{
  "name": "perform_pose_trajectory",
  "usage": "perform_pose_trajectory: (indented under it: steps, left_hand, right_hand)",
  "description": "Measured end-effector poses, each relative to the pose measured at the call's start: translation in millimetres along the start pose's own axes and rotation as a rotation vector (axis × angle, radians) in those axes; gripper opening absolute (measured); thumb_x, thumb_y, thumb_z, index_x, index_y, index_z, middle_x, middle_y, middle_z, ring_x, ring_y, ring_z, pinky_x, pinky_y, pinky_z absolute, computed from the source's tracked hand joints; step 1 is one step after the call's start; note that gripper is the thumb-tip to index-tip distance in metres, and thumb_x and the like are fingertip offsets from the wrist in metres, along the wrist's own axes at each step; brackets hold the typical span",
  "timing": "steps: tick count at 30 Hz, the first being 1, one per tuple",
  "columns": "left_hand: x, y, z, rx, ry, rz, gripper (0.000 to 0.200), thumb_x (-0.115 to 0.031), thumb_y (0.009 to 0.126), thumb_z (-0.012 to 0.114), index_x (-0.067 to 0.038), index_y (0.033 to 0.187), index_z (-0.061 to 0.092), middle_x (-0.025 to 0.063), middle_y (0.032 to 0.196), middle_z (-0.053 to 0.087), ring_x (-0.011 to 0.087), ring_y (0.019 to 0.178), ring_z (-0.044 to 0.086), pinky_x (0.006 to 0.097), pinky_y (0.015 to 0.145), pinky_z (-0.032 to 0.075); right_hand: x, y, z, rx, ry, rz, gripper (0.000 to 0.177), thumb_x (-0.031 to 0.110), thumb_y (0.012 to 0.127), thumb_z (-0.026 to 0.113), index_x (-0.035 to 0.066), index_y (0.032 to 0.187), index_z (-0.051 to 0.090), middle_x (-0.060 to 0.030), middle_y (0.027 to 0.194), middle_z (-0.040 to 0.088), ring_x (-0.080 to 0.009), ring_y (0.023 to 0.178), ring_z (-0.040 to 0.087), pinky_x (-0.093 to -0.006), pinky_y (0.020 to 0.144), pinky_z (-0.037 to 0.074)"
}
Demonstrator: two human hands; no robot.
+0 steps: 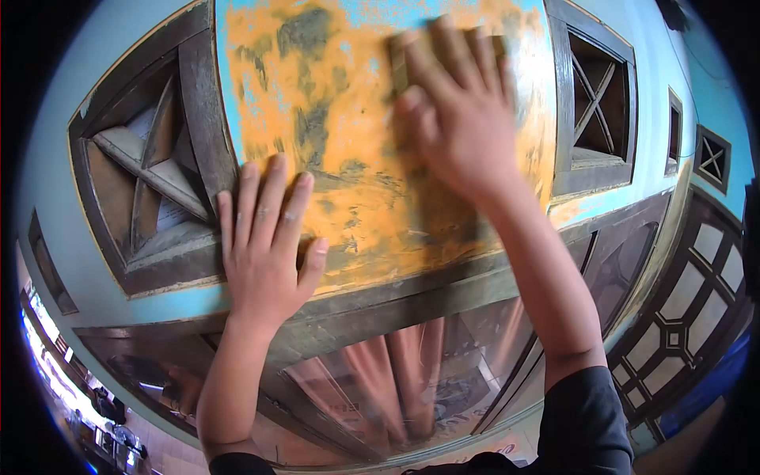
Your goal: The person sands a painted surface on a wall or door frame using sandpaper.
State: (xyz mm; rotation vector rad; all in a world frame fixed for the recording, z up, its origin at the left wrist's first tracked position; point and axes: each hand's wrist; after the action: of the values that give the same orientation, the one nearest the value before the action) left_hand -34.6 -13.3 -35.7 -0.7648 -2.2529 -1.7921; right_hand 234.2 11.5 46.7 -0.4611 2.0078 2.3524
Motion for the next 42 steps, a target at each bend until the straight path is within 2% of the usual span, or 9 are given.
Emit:
perform_pose_trajectory:
  steps: [6,12,15,17,23,29,34,39,42]
  left_hand:
    - [-1,-7,1,0.044,0.032,-0.062,0.064,-0.048,0.104,0.043,-0.01,0.155,0.044,0.0135,0.167,0.031,0.0417,0.155,0.022,0.0618,0.123,0.011]
    - [-4,-13,5,0.051,0.057,-0.032,0.066,-0.049,0.102,0.045,-0.011,0.156,0.043,0.0135,0.166,0.031,0.0425,0.154,0.022,0.0619,0.123,0.011]
    - [-5,-16,4,0.059,0.042,-0.029,0.066,-0.05,0.103,0.045,-0.012,0.156,0.042,0.0134,0.166,0.032,0.0426,0.154,0.022,0.0625,0.123,0.011]
    - [-7,-21,7,0.061,0.054,-0.024,0.066,-0.05,0.103,0.044,-0.011,0.157,0.042,0.0135,0.167,0.031,0.0428,0.155,0.021,0.0632,0.123,0.011]
    - [-22,-27,11,0.093,0.142,-0.029,0.069,-0.053,0.103,0.042,-0.009,0.157,0.04,0.015,0.167,0.03,0.0425,0.155,0.02,0.0645,0.122,0.009]
    - [-51,-33,20,0.104,0.039,0.025,0.071,-0.055,0.103,0.041,-0.007,0.156,0.04,0.0185,0.166,0.03,0.0442,0.155,0.019,0.0639,0.122,0.008]
    - [-82,-57,30,0.154,-0.074,-0.054,0.072,-0.057,0.1,0.046,-0.009,0.154,0.045,0.022,0.164,0.032,0.0535,0.152,0.017,0.0712,0.118,0.0]
    - [-116,-51,33,0.135,-0.148,-0.118,0.073,-0.058,0.099,0.046,-0.008,0.151,0.048,0.025,0.164,0.03,0.0561,0.152,0.011,0.0726,0.117,-0.005]
    - [-128,-47,39,0.142,-0.143,-0.135,0.071,-0.059,0.098,0.048,-0.01,0.149,0.052,0.0248,0.165,0.028,0.0582,0.152,0.008,0.0752,0.115,-0.007]
  right_hand:
    - [41,-84,-28,0.439,0.16,-0.324,0.056,0.04,0.098,0.053,0.037,0.154,0.046,-0.0079,0.164,0.037,-0.0391,0.152,0.029,-0.0581,0.123,0.019]
    - [-1,-67,-16,0.091,0.0,0.186,0.056,0.039,0.098,0.053,0.026,0.152,0.051,-0.0108,0.165,0.035,-0.0416,0.154,0.024,-0.0598,0.123,0.016]
    - [58,-92,-30,0.419,0.05,-0.037,0.056,0.042,0.098,0.053,0.035,0.153,0.047,-0.0101,0.164,0.036,-0.0402,0.154,0.025,-0.059,0.123,0.017]
    - [61,-134,-31,0.37,0.09,-0.208,0.052,0.052,0.1,0.049,0.031,0.147,0.056,-0.0109,0.163,0.039,-0.0441,0.153,0.026,-0.0583,0.125,0.01]
    - [-37,-148,-49,0.187,0.025,0.376,0.057,0.038,0.099,0.054,0.021,0.153,0.049,-0.0158,0.166,0.031,-0.0436,0.155,0.019,-0.0614,0.124,0.01]
    - [17,-192,-58,0.454,0.153,-0.038,0.055,0.041,0.095,0.059,0.026,0.148,0.053,-0.0158,0.164,0.035,-0.0456,0.154,0.022,-0.0601,0.124,0.012]
    - [-53,-204,-72,0.255,0.029,0.534,0.057,0.033,0.098,0.055,0.012,0.151,0.05,-0.0216,0.167,0.026,-0.0483,0.155,0.014,-0.0636,0.123,0.007]
    - [-17,-217,-79,0.509,0.159,0.182,0.053,0.044,0.098,0.056,0.027,0.148,0.055,-0.0193,0.165,0.032,-0.0494,0.154,0.017,-0.0638,0.123,0.004]
    - [-65,-216,-80,0.33,0.104,0.408,0.05,0.041,0.103,0.047,0.026,0.15,0.054,-0.0194,0.166,0.03,-0.0457,0.155,0.017,-0.0603,0.124,0.004]
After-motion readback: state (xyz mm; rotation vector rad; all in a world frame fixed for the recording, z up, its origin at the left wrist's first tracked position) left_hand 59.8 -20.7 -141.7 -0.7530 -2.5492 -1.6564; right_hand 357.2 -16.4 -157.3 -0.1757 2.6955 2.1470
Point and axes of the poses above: each hand's wrist, its own y-axis towards the middle knuckle, its own z-axis out of the palm, x = y × z
